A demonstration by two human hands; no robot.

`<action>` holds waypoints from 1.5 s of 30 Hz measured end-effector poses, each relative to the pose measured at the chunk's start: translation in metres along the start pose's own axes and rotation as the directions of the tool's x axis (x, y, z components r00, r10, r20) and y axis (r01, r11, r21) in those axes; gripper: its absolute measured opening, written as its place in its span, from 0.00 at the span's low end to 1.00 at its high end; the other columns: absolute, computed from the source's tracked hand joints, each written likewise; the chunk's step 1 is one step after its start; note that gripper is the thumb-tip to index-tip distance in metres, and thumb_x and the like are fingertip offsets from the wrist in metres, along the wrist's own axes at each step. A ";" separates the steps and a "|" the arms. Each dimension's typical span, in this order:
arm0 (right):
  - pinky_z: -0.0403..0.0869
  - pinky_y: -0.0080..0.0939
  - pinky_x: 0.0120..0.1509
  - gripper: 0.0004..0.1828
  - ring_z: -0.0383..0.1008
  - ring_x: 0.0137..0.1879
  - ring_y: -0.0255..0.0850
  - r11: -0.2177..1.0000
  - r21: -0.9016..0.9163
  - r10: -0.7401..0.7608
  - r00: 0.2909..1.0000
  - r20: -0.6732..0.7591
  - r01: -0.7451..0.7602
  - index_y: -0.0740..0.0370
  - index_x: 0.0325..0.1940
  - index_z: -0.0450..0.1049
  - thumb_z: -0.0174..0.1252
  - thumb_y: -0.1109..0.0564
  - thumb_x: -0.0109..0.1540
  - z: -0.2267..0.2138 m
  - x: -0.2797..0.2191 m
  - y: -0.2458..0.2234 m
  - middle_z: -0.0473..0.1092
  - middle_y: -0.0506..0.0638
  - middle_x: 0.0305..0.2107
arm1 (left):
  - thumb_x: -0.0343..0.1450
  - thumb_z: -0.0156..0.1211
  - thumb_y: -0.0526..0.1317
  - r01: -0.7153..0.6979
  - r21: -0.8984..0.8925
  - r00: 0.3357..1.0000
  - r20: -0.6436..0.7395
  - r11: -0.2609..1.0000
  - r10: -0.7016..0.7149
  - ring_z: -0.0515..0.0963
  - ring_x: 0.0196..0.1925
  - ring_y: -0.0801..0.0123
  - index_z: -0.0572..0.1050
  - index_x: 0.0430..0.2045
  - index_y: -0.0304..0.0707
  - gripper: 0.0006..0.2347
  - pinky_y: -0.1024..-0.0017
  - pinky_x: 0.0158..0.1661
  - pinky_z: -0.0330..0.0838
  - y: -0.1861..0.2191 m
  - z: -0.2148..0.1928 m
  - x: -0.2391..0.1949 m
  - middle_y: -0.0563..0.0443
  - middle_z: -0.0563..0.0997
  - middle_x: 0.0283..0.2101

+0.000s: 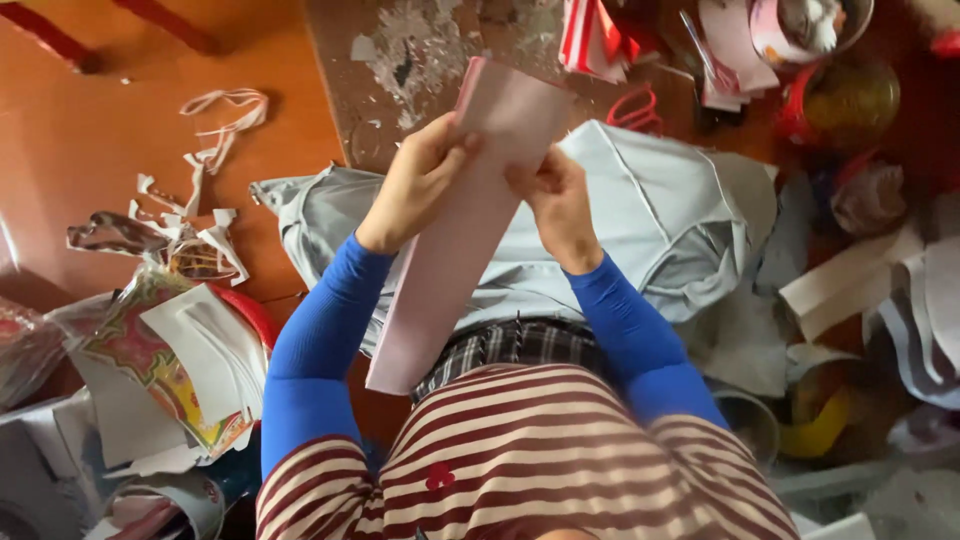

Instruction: Fold sheets of paper and cut them into smaller rectangular pieces using scissors.

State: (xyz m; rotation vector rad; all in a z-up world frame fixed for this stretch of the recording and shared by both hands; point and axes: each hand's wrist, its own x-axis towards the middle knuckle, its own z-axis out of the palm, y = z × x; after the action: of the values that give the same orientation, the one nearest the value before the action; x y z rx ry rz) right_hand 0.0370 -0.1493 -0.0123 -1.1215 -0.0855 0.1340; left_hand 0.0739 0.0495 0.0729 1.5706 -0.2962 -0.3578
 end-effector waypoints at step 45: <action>0.68 0.45 0.70 0.27 0.69 0.64 0.45 0.998 0.056 0.028 0.998 -0.050 -0.026 0.70 0.71 0.60 0.54 0.59 0.69 0.020 0.054 -0.003 0.68 0.57 0.60 | 0.81 0.51 0.34 -0.142 -0.190 0.982 -0.149 0.972 0.114 0.71 0.59 0.73 0.71 0.65 0.25 0.17 0.71 0.61 0.68 -0.039 -0.056 -0.005 0.49 0.76 0.58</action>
State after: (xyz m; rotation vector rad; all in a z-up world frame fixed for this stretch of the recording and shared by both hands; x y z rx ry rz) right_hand 0.0880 -0.1241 -0.0009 -1.0707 -0.0215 0.1314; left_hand 0.0910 0.1041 0.0355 1.3633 -0.2460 -0.1717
